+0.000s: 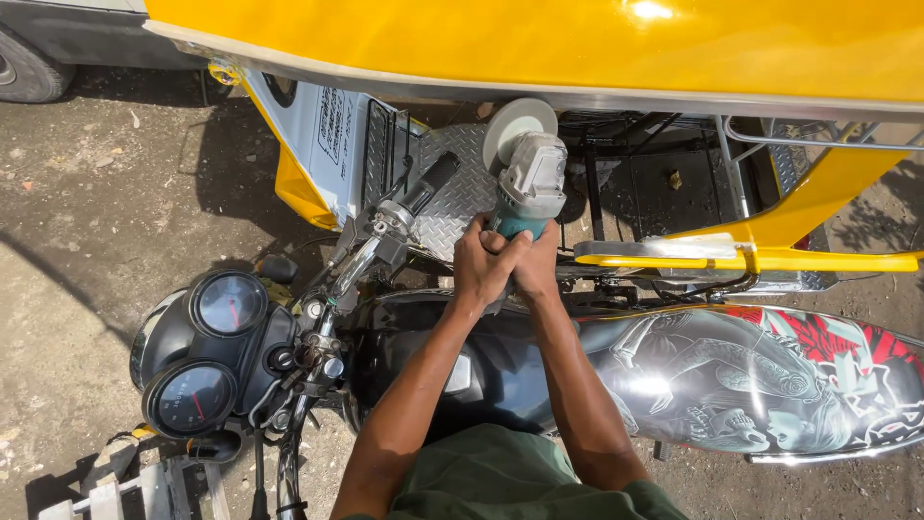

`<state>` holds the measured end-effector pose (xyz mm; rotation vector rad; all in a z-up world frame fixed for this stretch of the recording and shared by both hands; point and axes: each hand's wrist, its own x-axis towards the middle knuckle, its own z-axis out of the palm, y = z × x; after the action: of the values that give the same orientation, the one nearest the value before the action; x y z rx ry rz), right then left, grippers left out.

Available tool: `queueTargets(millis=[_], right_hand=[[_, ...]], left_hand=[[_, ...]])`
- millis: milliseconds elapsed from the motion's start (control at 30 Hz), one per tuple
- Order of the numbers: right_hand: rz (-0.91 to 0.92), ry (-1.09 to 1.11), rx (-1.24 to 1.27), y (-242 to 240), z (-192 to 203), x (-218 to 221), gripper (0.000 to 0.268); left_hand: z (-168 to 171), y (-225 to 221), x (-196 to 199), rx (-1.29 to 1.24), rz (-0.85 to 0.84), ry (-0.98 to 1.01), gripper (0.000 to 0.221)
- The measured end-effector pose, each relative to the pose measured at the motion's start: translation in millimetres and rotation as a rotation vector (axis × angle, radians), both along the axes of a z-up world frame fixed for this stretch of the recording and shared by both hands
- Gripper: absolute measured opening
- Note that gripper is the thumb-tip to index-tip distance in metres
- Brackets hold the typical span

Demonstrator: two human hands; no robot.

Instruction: Using an angle grinder to grind a metal part on a motorcycle attachment.

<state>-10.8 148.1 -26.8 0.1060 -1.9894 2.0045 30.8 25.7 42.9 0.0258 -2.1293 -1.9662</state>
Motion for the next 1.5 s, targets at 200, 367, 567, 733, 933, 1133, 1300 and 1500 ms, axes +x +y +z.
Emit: queueTargets(millis=[200,367,567,733,933,1133,1300,1500], right_hand=[[-0.023,-0.036,-0.170,20,28,11,0.021],[-0.032,0.001,-0.299,40,51,13,0.019],[-0.052,-0.043,-0.378,70,49,8,0.022],[-0.066,-0.013,-0.388,79,42,5,0.021],[0.035,-0.002,-0.351,51,60,15,0.021],[0.053,-0.049,-0.403,18,55,18,0.019],[0.106,-0.048,-0.302,3,47,19,0.019],[0.077,-0.035,-0.092,-15,36,11,0.029]], left_hand=[[6,30,-8,-0.139,-0.057,-0.066,0.075],[22,55,-13,-0.216,-0.141,-0.128,0.082],[23,86,-23,-0.300,-0.181,-0.139,0.089],[26,89,-23,-0.303,-0.220,-0.165,0.088],[26,68,-16,-0.288,-0.171,-0.152,0.086],[24,37,-7,-0.252,-0.106,-0.146,0.082],[19,17,1,-0.156,-0.075,-0.113,0.077],[10,-4,6,-0.048,-0.001,-0.040,0.070]])
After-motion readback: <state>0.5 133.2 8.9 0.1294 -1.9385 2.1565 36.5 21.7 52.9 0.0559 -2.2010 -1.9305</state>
